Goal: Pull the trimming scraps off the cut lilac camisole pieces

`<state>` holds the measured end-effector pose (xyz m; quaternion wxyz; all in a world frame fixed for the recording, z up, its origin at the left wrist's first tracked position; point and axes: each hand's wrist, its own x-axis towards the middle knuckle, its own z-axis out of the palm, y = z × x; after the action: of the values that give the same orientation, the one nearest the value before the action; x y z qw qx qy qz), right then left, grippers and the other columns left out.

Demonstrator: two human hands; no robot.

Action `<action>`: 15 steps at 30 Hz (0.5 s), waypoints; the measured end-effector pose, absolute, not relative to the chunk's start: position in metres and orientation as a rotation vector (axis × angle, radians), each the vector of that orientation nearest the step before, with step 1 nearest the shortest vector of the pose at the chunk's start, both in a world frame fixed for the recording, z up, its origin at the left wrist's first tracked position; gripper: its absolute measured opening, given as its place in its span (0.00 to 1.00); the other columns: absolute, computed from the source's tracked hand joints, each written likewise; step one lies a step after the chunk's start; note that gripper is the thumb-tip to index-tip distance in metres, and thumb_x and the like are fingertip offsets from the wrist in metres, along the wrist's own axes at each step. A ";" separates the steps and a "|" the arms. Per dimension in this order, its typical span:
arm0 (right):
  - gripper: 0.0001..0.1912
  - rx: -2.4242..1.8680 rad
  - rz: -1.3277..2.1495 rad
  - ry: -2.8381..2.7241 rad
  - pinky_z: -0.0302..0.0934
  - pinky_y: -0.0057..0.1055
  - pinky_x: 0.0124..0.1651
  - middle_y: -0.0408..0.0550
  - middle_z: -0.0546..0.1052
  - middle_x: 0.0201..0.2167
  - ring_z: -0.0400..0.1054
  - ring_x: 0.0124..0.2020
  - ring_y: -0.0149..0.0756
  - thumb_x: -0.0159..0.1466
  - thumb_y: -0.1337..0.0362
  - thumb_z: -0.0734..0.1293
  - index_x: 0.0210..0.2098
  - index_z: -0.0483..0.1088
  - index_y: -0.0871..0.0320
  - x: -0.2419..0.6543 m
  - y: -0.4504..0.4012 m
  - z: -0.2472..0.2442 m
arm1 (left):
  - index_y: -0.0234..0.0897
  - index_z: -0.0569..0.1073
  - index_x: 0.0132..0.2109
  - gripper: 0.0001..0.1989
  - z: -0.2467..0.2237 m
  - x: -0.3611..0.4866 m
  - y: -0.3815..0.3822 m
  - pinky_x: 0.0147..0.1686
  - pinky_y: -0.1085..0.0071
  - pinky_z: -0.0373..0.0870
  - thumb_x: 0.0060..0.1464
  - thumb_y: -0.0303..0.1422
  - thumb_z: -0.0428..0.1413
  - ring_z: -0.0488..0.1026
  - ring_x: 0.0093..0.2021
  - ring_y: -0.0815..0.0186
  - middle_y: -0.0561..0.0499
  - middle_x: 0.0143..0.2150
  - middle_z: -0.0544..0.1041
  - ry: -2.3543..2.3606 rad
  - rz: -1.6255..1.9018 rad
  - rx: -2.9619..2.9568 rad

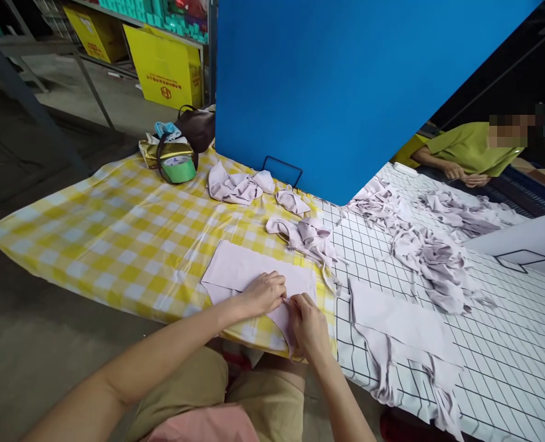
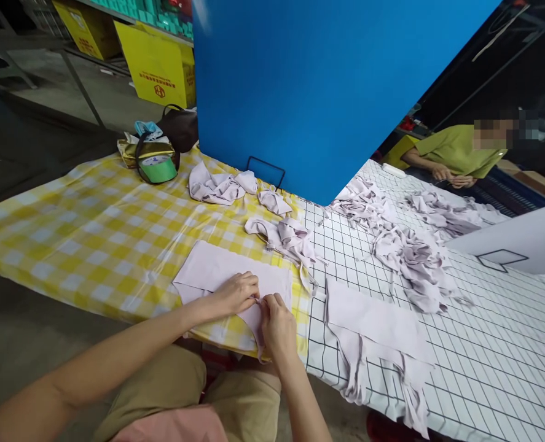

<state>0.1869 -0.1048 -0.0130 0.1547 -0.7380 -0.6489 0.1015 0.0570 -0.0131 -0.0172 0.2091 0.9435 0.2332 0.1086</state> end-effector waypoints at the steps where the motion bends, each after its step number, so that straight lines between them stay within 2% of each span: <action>1: 0.15 -2.124 0.280 -1.881 0.49 0.27 0.26 0.45 0.69 0.26 0.63 0.24 0.31 0.65 0.65 0.53 0.28 0.68 0.57 0.187 -0.104 -0.012 | 0.34 0.73 0.32 0.04 -0.018 0.057 -0.012 0.39 0.69 0.64 0.53 0.27 0.54 0.66 0.41 0.63 0.49 0.36 0.71 0.656 0.306 2.593; 7: 0.13 -2.206 0.272 -1.949 0.45 0.26 0.25 0.44 0.69 0.26 0.62 0.24 0.30 0.64 0.68 0.55 0.27 0.67 0.58 0.186 -0.100 -0.006 | 0.34 0.74 0.31 0.05 -0.022 0.060 -0.008 0.40 0.70 0.63 0.53 0.30 0.56 0.65 0.40 0.64 0.49 0.35 0.71 0.671 0.355 2.487; 15: 0.11 -2.309 0.237 -1.973 0.42 0.27 0.25 0.43 0.69 0.27 0.59 0.22 0.27 0.63 0.71 0.58 0.27 0.67 0.59 0.186 -0.098 -0.003 | 0.33 0.75 0.30 0.04 -0.028 0.061 -0.005 0.40 0.71 0.63 0.52 0.29 0.57 0.66 0.39 0.64 0.50 0.34 0.71 0.661 0.400 2.432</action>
<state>0.1856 -0.0983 -0.0031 0.0476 -0.7572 -0.6468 0.0778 0.0607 -0.0054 -0.0279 0.2905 0.9120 0.2477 0.1498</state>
